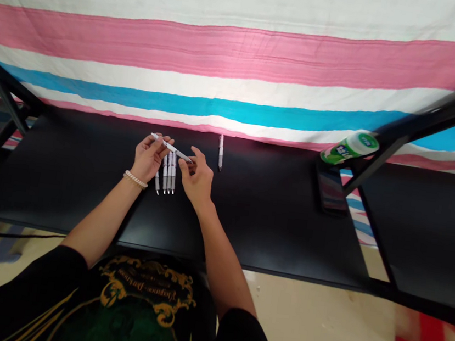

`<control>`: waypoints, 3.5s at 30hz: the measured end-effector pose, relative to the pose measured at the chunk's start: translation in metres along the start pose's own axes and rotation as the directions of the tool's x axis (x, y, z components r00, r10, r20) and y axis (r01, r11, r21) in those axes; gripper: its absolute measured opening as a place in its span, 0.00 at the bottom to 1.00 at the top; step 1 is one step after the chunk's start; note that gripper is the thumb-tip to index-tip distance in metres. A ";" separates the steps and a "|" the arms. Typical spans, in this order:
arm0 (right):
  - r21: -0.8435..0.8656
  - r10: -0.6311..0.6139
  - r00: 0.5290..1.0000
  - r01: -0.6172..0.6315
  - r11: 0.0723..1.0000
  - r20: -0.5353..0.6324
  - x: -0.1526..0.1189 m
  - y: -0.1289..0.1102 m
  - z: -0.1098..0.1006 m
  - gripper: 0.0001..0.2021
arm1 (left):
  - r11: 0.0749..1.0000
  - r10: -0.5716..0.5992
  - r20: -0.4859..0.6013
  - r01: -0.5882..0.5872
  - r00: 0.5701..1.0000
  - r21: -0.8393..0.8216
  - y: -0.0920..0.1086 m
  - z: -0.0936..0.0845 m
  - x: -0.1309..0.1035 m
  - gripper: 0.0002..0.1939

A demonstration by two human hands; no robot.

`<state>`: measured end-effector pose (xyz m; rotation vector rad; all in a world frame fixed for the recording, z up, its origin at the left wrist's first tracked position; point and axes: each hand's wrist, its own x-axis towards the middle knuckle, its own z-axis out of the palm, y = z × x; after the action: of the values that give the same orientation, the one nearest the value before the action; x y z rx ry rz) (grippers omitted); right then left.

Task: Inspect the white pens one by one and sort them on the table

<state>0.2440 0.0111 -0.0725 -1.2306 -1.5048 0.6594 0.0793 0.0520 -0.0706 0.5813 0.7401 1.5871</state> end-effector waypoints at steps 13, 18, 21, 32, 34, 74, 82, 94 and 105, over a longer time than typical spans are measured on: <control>-0.054 0.048 0.991 -0.042 0.998 0.124 0.001 -0.004 -0.008 0.14 | 1.000 -0.003 -0.033 0.003 0.999 0.016 0.002 0.000 0.000 0.13; -0.086 0.050 0.988 -0.037 0.996 0.145 0.000 -0.005 -0.008 0.15 | 0.999 -0.008 -0.049 0.010 0.999 0.031 0.002 0.001 0.000 0.13; -0.091 0.022 0.993 -0.011 0.996 0.120 0.000 -0.005 -0.007 0.16 | 1.000 -0.009 -0.039 0.010 0.999 0.026 0.002 0.002 -0.001 0.13; -0.001 0.136 0.967 -0.139 0.990 0.216 0.002 -0.010 -0.006 0.29 | 0.995 -0.085 0.086 0.089 0.993 -0.043 0.008 0.003 -0.003 0.11; 0.129 0.195 0.938 -0.239 0.962 0.287 0.002 -0.013 -0.005 0.29 | 0.991 -0.111 0.079 0.116 0.991 -0.072 0.009 0.005 -0.003 0.09; -0.260 0.004 0.987 0.039 0.965 0.163 0.003 -0.001 -0.010 0.08 | 0.964 -0.244 0.142 0.256 0.959 -0.071 0.033 0.011 -0.008 0.35; -0.665 0.035 0.998 0.008 0.747 0.051 0.012 0.012 -0.033 0.10 | 0.973 -0.191 0.084 0.200 0.978 -0.117 0.033 0.009 -0.008 0.29; -0.268 0.056 0.755 0.162 0.950 0.654 -0.004 -0.017 -0.012 0.03 | 0.970 -0.153 0.047 0.159 0.987 -0.182 0.027 -0.011 0.001 0.25; -0.398 0.048 0.771 0.273 0.876 0.635 -0.006 -0.017 -0.014 0.01 | 0.973 -0.159 0.038 0.163 0.987 -0.162 0.027 -0.012 0.001 0.24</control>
<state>0.2501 -0.0023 -0.0554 -1.3215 -2.4076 0.6787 0.0524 0.0497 -0.0584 0.4091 0.6144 1.4712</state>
